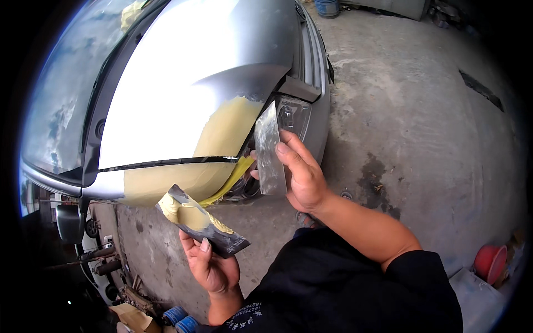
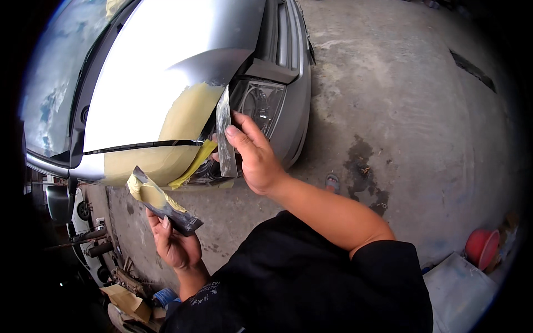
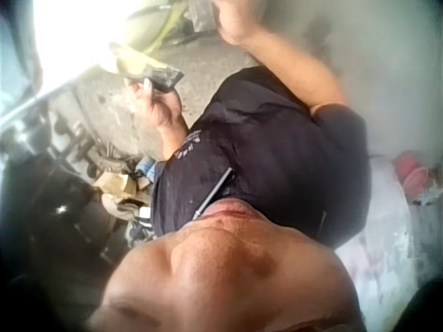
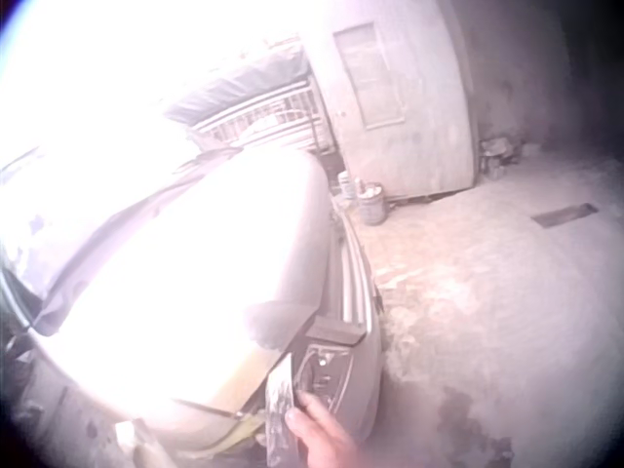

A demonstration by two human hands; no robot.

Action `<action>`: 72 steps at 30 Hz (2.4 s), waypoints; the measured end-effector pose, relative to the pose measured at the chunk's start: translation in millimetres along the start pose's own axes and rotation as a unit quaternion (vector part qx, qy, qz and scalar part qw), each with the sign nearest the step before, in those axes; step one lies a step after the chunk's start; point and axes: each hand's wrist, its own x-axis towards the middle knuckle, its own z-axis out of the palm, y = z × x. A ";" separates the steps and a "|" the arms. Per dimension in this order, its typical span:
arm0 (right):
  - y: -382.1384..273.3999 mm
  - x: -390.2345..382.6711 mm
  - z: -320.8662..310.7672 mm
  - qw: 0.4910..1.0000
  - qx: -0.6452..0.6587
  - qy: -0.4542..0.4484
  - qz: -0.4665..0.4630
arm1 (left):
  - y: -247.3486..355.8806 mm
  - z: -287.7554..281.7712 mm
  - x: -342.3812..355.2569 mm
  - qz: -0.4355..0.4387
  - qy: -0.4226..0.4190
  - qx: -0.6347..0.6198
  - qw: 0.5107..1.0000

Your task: The person applies a yellow body filler to the front fender of a silver car using a metal putty knife. They spread the filler over a damaged area, smoothing it out with consistent strokes. The person periodically scrapes excess filler from the tool back onto the main supply plate.

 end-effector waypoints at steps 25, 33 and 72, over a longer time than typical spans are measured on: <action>-48.9 -52.4 4.0 0.606 -0.740 -0.153 -0.251 | -10.4 14.6 1.9 0.093 0.076 0.090 0.989; -21.6 -58.2 24.6 0.520 -0.774 -0.197 -0.303 | -15.7 14.9 -0.9 0.134 0.028 0.144 0.980; -39.3 -30.3 -9.5 0.630 -0.700 -0.262 -0.209 | -2.5 14.2 4.0 0.072 0.017 0.019 0.997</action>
